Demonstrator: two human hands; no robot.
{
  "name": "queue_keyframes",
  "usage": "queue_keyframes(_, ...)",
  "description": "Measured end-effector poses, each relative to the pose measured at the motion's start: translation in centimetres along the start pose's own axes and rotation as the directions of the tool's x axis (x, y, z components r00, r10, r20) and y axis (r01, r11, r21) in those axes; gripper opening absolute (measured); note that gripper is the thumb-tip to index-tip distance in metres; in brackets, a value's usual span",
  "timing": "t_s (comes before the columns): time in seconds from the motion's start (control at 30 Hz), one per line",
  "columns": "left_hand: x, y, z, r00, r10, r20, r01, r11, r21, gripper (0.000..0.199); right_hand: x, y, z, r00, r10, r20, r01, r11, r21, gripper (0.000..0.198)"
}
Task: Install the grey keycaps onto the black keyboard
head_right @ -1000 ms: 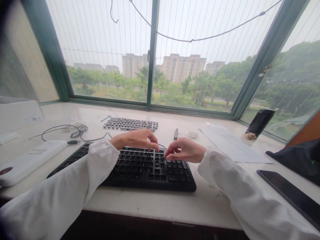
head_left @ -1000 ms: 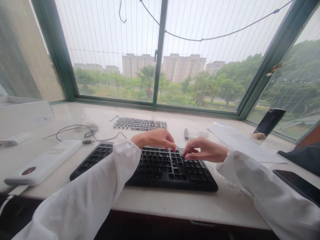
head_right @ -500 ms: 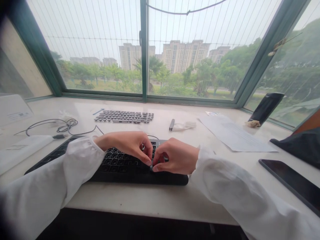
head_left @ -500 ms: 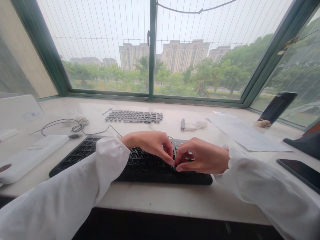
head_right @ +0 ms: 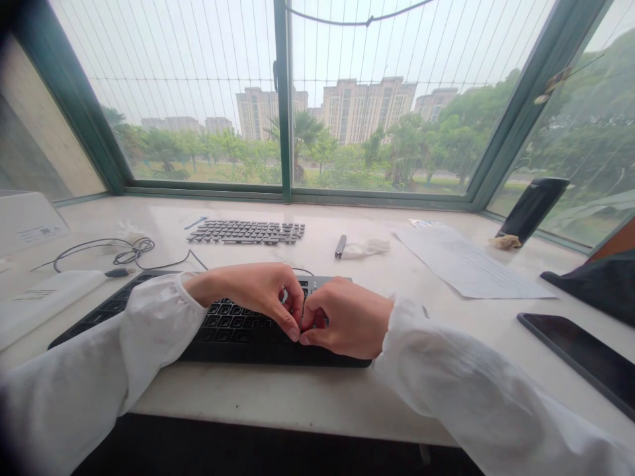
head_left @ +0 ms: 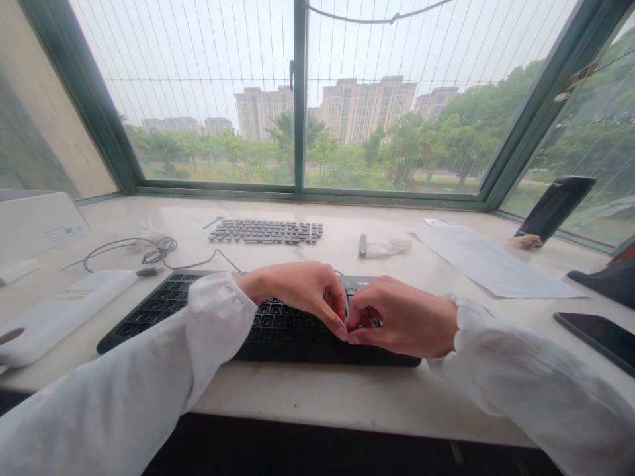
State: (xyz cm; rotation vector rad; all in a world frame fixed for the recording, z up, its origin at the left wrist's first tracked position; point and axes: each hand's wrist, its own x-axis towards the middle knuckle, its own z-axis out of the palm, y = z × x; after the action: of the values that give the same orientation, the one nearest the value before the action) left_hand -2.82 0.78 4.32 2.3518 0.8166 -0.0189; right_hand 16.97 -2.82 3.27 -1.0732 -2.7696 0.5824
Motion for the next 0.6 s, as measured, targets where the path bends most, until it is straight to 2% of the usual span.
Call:
queue_keyframes(0.23,0.27,-0.45,0.5,0.998,-0.06,0.006,0.06,0.997,-0.048,0.033,-0.13,-0.08,-0.21,1.0,0.017,0.017,-0.017,0.998,0.054,0.013)
queue_keyframes(0.6,0.57,-0.71,0.86,0.997,-0.082,0.004,0.082,0.994,-0.078,0.032,0.3,0.38,-0.13,0.999,0.006,0.038,-0.011,0.993,0.121,0.013)
